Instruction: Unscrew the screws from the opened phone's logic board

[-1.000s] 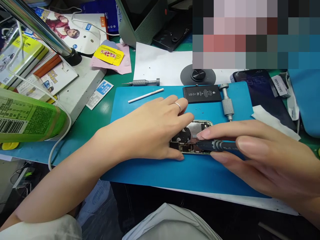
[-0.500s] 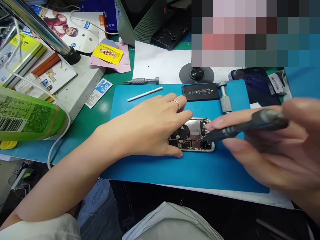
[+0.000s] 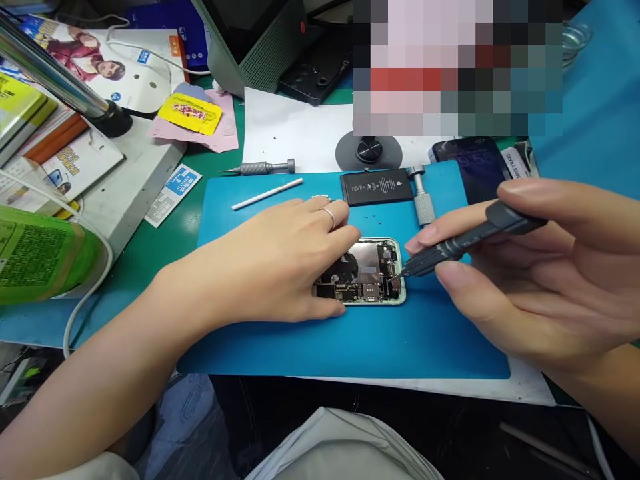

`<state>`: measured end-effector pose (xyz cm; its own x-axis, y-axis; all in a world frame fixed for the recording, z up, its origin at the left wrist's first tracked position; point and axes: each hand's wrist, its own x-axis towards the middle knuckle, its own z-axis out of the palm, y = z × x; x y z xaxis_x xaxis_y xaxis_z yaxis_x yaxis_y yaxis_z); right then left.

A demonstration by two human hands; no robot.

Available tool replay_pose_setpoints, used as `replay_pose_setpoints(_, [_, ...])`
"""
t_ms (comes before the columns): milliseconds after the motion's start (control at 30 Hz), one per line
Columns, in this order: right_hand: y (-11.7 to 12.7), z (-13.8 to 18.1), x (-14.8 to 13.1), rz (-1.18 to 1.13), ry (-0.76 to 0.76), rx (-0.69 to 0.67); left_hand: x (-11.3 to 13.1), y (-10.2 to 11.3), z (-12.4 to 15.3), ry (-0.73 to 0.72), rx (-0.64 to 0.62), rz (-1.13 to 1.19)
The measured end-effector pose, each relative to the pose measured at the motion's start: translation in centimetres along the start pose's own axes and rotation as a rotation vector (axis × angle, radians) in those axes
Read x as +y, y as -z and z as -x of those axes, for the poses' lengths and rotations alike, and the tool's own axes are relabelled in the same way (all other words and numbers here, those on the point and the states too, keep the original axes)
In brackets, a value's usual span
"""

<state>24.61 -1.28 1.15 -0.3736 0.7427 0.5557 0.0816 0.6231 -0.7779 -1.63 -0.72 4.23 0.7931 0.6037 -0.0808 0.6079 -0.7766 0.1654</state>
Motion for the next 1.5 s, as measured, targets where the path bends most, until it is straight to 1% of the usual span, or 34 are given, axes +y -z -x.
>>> replay_pose_setpoints(100, [-0.1, -0.2, -0.1, 0.028, 0.09, -0.052, 0.0, -0.1, 0.0, -0.003, 0.007, 0.007])
replay_pose_setpoints(133, [-0.1, -0.3, -0.2, 0.054, 0.096, -0.071, 0.0, -0.1, 0.0, -0.004, 0.009, 0.009])
replay_pose_setpoints(200, [-0.1, -0.3, -0.4, 0.111, 0.077, -0.083, 0.0, -0.1, 0.0, -0.005, 0.008, 0.012])
replay_pose_setpoints(333, [0.0, 0.1, -0.7, 0.189, -0.008, -0.085, -0.1, -0.1, 0.1, -0.005, 0.004, 0.023])
replay_pose_setpoints(400, [0.0, 0.2, -0.8, 0.213, -0.015, -0.093, -0.1, 0.0, 0.1, -0.004, 0.003, 0.02])
replay_pose_setpoints(533, [-0.1, 0.0, -0.6, 0.187, 0.046, -0.108, -0.1, 0.0, 0.0, -0.002, 0.004, 0.022])
replay_pose_setpoints(633, [-0.1, -0.1, -0.6, 0.173, 0.054, -0.113, -0.1, -0.1, 0.0, -0.003, 0.004, 0.024])
replay_pose_setpoints(800, [0.0, 0.0, -0.5, 0.165, 0.036, -0.113, 0.0, -0.1, 0.1, 0.005, 0.003, 0.005])
replay_pose_setpoints(1000, [-0.1, 0.0, -0.8, 0.225, -0.006, -0.11, 0.0, -0.1, 0.2, 0.002, 0.001, 0.013])
replay_pose_setpoints(1167, [0.0, 0.2, -0.8, 0.224, -0.022, -0.101, -0.1, -0.1, 0.1, 0.005, -0.005, 0.013])
replay_pose_setpoints(1267, [0.2, -0.1, -1.0, 0.234, -0.038, -0.142, 0.0, -0.1, 0.0, 0.006, -0.003, 0.018])
replay_pose_setpoints(1433, [0.7, -0.6, -1.0, 0.263, 0.043, -0.263, 0.0, 0.0, 0.0, 0.008, -0.012, 0.003])
replay_pose_setpoints(1500, [0.9, -0.2, -0.7, 0.264, 0.01, -0.247, 0.0, 0.0, 0.1, 0.008, -0.011, -0.004])
